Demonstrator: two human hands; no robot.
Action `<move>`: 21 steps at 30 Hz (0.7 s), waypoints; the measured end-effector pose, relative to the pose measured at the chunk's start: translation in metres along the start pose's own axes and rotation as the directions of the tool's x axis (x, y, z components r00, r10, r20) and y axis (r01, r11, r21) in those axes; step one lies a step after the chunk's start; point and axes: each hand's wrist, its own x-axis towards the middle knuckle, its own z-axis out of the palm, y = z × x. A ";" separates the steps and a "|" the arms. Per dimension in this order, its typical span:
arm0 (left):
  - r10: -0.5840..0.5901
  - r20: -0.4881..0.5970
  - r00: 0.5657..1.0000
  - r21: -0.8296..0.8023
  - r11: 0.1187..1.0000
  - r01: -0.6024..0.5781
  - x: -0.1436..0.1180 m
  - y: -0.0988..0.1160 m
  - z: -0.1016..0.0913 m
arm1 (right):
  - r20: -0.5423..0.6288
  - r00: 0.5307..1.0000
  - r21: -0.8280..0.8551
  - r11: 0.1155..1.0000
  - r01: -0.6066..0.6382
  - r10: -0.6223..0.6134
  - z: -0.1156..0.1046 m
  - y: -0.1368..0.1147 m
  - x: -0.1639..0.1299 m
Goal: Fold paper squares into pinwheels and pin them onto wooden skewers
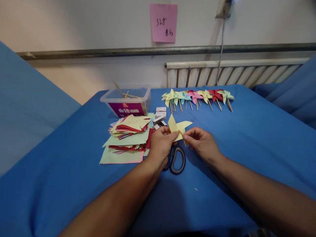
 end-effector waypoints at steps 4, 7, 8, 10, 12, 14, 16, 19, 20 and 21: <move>0.009 -0.011 1.000 -0.002 1.000 -0.009 0.000 -0.001 0.000 | 0.005 1.000 0.004 1.000 0.010 -0.010 -0.001 0.000 -0.001; 0.009 -0.011 1.000 -0.015 1.000 -0.009 -0.001 -0.001 0.000 | 0.014 1.000 0.004 1.000 0.012 -0.012 -0.001 0.001 -0.001; 0.008 -0.011 1.000 -0.020 1.000 -0.009 -0.001 -0.001 0.000 | 0.011 1.000 0.000 1.000 0.012 -0.012 -0.001 0.001 -0.001; 0.006 -0.010 1.000 -0.025 1.000 -0.006 0.000 -0.001 0.000 | -0.002 1.000 -0.005 1.000 0.012 -0.012 -0.001 0.000 -0.001; 0.007 -0.003 1.000 -0.028 1.000 -0.007 0.001 -0.002 0.000 | -0.020 1.000 -0.010 1.000 0.014 -0.014 0.000 -0.001 -0.001; 0.011 -0.002 1.000 -0.025 1.000 -0.011 0.001 -0.003 0.000 | -0.032 0.999 -0.017 1.000 0.021 -0.021 0.000 -0.002 -0.001; 0.011 -0.002 1.000 -0.016 1.000 -0.011 0.002 -0.003 -0.001 | -0.035 0.999 -0.016 1.000 0.026 -0.027 0.000 -0.002 -0.001; 0.010 0.007 1.000 -0.012 1.000 -0.010 0.002 -0.003 0.000 | -0.031 0.999 -0.017 0.999 0.037 -0.038 0.000 -0.003 -0.002; 0.010 0.008 1.000 -0.017 1.000 -0.010 0.002 -0.003 0.000 | -0.032 0.999 -0.022 0.999 0.042 -0.042 0.000 -0.003 -0.002; 0.010 0.007 1.000 -0.022 1.000 -0.010 0.002 -0.003 0.000 | -0.034 0.998 -0.030 0.998 0.046 -0.047 -0.001 -0.003 -0.002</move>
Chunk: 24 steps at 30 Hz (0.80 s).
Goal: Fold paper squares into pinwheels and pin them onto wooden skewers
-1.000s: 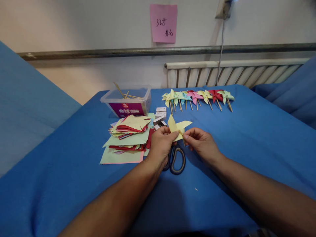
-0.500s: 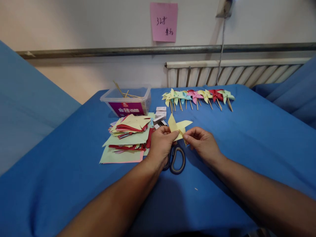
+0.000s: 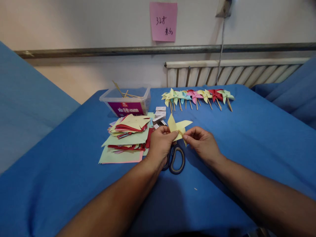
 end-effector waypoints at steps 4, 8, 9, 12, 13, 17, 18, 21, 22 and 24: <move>0.004 0.001 1.000 -0.011 1.000 -0.004 0.000 -0.001 0.000 | -0.007 1.000 -0.017 1.000 0.005 -0.006 0.000 0.001 0.000; 0.033 -0.006 0.999 0.007 0.999 -0.033 0.002 -0.002 -0.001 | -0.015 1.000 -0.035 0.999 0.023 -0.023 0.001 0.002 -0.001; 0.038 -0.010 0.999 0.016 0.999 -0.038 0.003 -0.003 -0.001 | -0.017 0.999 -0.041 0.999 0.028 -0.029 0.001 0.002 -0.001; 0.050 -0.013 0.999 0.034 0.998 -0.049 0.003 -0.002 -0.001 | -0.019 0.999 -0.046 0.998 0.038 -0.039 0.002 0.001 -0.003; 0.053 -0.009 0.999 0.035 0.998 -0.053 0.002 -0.002 -0.001 | -0.021 0.999 -0.038 0.999 0.038 -0.039 0.002 0.000 -0.003; 0.049 0.000 0.999 0.039 0.998 -0.049 0.000 0.000 0.000 | -0.012 1.000 0.028 1.000 -0.013 0.014 0.002 -0.003 -0.003; 0.045 0.003 0.999 0.041 0.998 -0.045 -0.001 0.000 0.000 | 0.002 0.999 0.044 0.998 -0.035 0.035 0.001 -0.004 -0.002; 0.038 0.010 0.999 0.042 0.998 -0.038 -0.001 0.000 -0.001 | 0.047 0.996 0.061 0.995 -0.076 0.073 0.001 -0.003 -0.001; 0.037 0.011 0.999 0.042 0.998 -0.038 -0.001 0.000 -0.001 | 0.055 0.996 0.057 0.995 -0.079 0.075 0.001 -0.003 -0.001; 0.036 0.010 0.999 0.046 0.998 -0.036 0.000 -0.001 -0.001 | 0.063 0.995 0.046 0.996 -0.081 0.078 0.001 -0.002 -0.001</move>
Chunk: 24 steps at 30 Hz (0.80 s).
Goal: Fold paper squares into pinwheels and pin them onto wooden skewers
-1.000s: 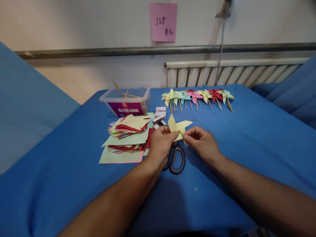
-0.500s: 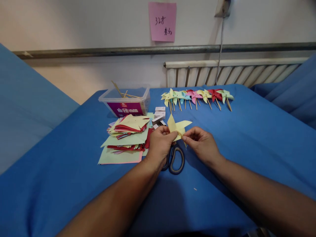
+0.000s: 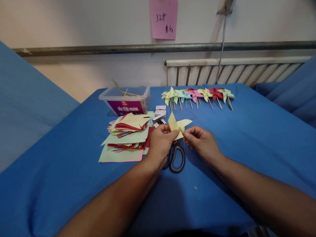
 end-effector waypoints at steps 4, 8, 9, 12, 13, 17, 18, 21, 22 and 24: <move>0.002 0.000 1.000 0.008 1.000 -0.002 0.002 -0.001 0.000 | 0.002 1.000 -0.019 1.000 0.004 -0.004 0.000 0.001 -0.001; 0.001 0.002 1.000 0.003 1.000 -0.001 0.002 -0.002 0.001 | 0.007 1.000 -0.031 0.999 0.009 -0.009 -0.001 0.003 0.000; 0.001 0.002 1.000 0.005 1.000 -0.001 0.002 -0.002 0.001 | 0.007 1.000 -0.032 0.999 0.007 -0.007 -0.002 0.004 0.000; 0.002 -0.006 1.000 0.010 1.000 -0.002 0.002 -0.001 0.001 | 0.010 1.000 -0.027 1.000 0.003 -0.002 -0.002 0.004 0.001; 0.001 -0.009 1.000 0.010 1.000 -0.001 0.002 -0.001 0.001 | 0.014 1.000 -0.025 1.000 0.001 -0.001 -0.002 0.004 0.000; -0.012 -0.008 1.000 -0.008 1.000 0.012 0.002 0.001 0.002 | 0.025 1.000 -0.034 0.999 -0.011 0.012 -0.002 0.001 -0.001; -0.015 -0.003 1.000 -0.015 1.000 0.015 0.002 0.001 0.002 | 0.028 1.000 -0.039 0.999 -0.013 0.014 -0.002 0.001 -0.001; -0.016 0.005 1.000 -0.029 0.999 0.016 0.001 0.001 0.002 | 0.032 0.999 -0.037 0.999 -0.012 0.014 -0.001 0.000 -0.001; -0.016 0.007 1.000 -0.029 0.999 0.016 0.001 0.001 0.002 | 0.031 0.999 -0.033 0.999 -0.013 0.014 -0.001 0.001 -0.001; -0.014 0.006 1.000 -0.022 1.000 0.014 0.001 0.000 0.002 | 0.027 1.000 -0.027 1.000 -0.014 0.015 -0.001 0.002 -0.001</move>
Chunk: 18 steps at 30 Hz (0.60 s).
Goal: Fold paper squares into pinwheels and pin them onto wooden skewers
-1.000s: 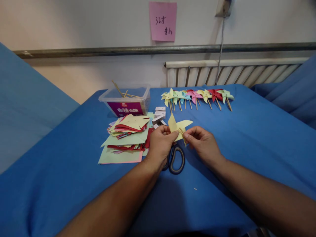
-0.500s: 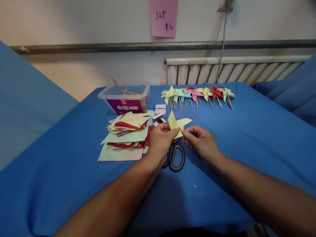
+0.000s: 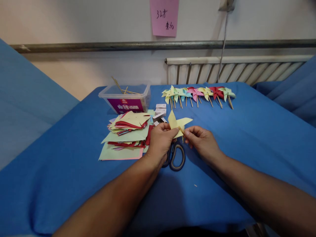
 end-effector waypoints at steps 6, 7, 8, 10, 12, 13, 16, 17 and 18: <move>-0.001 -0.012 1.000 0.022 1.000 0.001 0.000 -0.002 -0.001 | 0.009 1.000 0.005 1.000 -0.001 0.001 -0.001 0.003 0.001; -0.002 -0.012 1.000 0.026 1.000 0.002 0.000 -0.002 -0.001 | 0.014 1.000 0.007 1.000 0.003 -0.003 -0.001 0.003 0.002; -0.002 -0.011 1.000 0.029 1.000 0.003 0.000 -0.002 -0.001 | 0.018 1.000 0.009 1.000 0.006 -0.007 -0.001 0.003 0.002; -0.002 -0.008 1.000 0.031 1.000 0.002 0.001 -0.002 -0.001 | 0.024 1.000 0.007 1.000 0.008 -0.008 -0.001 0.003 0.001; 0.001 -0.005 1.000 0.028 1.000 -0.001 0.001 -0.002 -0.001 | 0.023 1.000 0.001 1.000 0.007 -0.007 -0.001 0.003 0.001; 0.002 -0.005 1.000 0.025 1.000 -0.002 0.001 -0.002 -0.001 | 0.020 1.000 -0.003 1.000 0.007 -0.007 -0.001 0.003 0.001; -0.002 -0.006 1.000 0.015 1.000 0.002 0.002 -0.002 -0.001 | 0.014 1.000 -0.021 1.000 0.012 -0.012 -0.001 0.002 0.000; -0.005 -0.005 1.000 0.012 1.000 0.005 0.001 -0.002 -0.001 | 0.012 1.000 -0.027 1.000 0.014 -0.013 -0.001 0.002 0.000; -0.007 -0.003 1.000 0.007 1.000 0.007 0.001 -0.001 0.000 | 0.011 1.000 -0.032 0.999 0.016 -0.015 -0.001 0.002 0.000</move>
